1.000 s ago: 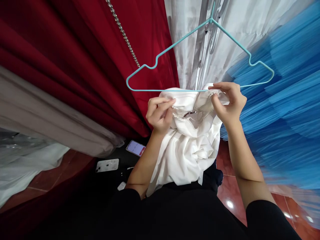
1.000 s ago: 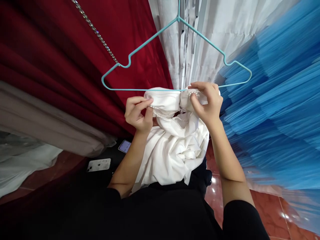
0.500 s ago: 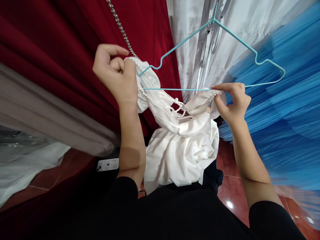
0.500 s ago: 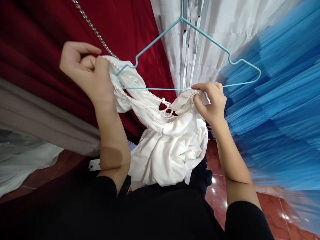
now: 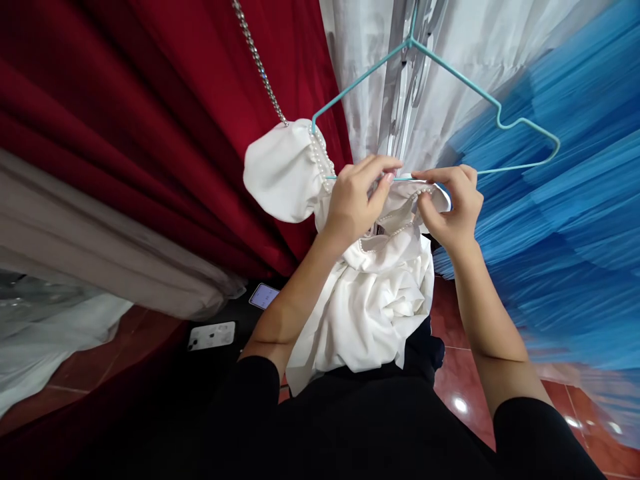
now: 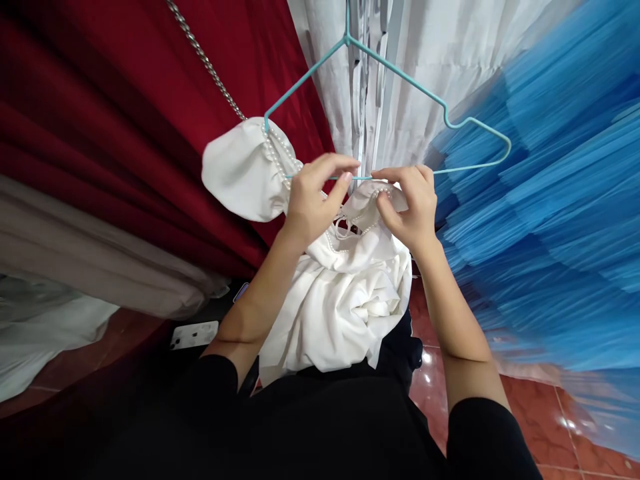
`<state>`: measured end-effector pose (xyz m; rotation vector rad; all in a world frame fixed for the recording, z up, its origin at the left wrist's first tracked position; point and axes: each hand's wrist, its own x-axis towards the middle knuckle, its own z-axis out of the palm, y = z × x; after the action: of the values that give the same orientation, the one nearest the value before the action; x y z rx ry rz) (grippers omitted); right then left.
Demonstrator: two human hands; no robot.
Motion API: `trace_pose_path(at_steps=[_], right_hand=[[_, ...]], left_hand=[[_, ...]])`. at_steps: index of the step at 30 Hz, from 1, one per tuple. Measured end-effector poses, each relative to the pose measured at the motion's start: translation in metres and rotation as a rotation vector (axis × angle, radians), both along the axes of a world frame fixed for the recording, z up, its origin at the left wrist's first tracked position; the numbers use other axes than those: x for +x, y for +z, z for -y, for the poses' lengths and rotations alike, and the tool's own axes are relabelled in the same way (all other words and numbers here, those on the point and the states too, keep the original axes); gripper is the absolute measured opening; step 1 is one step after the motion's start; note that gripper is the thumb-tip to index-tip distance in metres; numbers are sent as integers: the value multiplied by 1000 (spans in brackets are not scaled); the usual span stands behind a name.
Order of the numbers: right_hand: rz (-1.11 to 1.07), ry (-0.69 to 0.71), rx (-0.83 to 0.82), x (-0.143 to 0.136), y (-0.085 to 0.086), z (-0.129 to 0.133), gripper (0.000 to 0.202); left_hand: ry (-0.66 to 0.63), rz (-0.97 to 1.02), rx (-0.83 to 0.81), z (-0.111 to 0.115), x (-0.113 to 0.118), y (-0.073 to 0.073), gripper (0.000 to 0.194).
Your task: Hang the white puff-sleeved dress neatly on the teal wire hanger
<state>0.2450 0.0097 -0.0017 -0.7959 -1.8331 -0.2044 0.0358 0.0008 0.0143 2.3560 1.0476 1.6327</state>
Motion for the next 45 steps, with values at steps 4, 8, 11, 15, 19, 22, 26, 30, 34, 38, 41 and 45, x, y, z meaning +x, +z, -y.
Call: trace_pose_path(at_steps=[4,8,11,15,19,22,26,30,34,38,41,45], right_hand=[[-81,-76,207,17,-11,4,20],[-493,-321,358,63,-15,-8,26],[-620,-337,375,101,7,-25,23],[-495,-322,173,108,60,-34,30],[-421,-194,33,65,100,-27,36],[-461,-10,-184,34,110,-16,34],[-534,138,-166,11,105,6,28],[-333,219,-54,-10,72,15,15],[193,136,-243,-24,14,-1,27],[176,-28,-117,-30,-23,-10,36],[121,-17,-109,-34,-21,-4,35],[106,-13,-129,-38,-13,2,29]], left_hand=[[116,-36,-55,0,12,-11,26],[94,-49,-82,-1,4,-6,29],[45,-35,-126,2,-4,1,29],[-19,-2,-231,10,-8,10,28],[1,-18,-246,12,-9,12,30],[35,-58,-246,9,-11,9,30],[83,-101,-244,4,-12,6,29],[98,-129,-247,5,-10,6,27],[106,-148,-239,4,-8,2,25],[126,-156,-179,3,-3,-10,21],[148,-56,-63,3,-5,-16,20],[383,158,200,-4,-28,-16,19]])
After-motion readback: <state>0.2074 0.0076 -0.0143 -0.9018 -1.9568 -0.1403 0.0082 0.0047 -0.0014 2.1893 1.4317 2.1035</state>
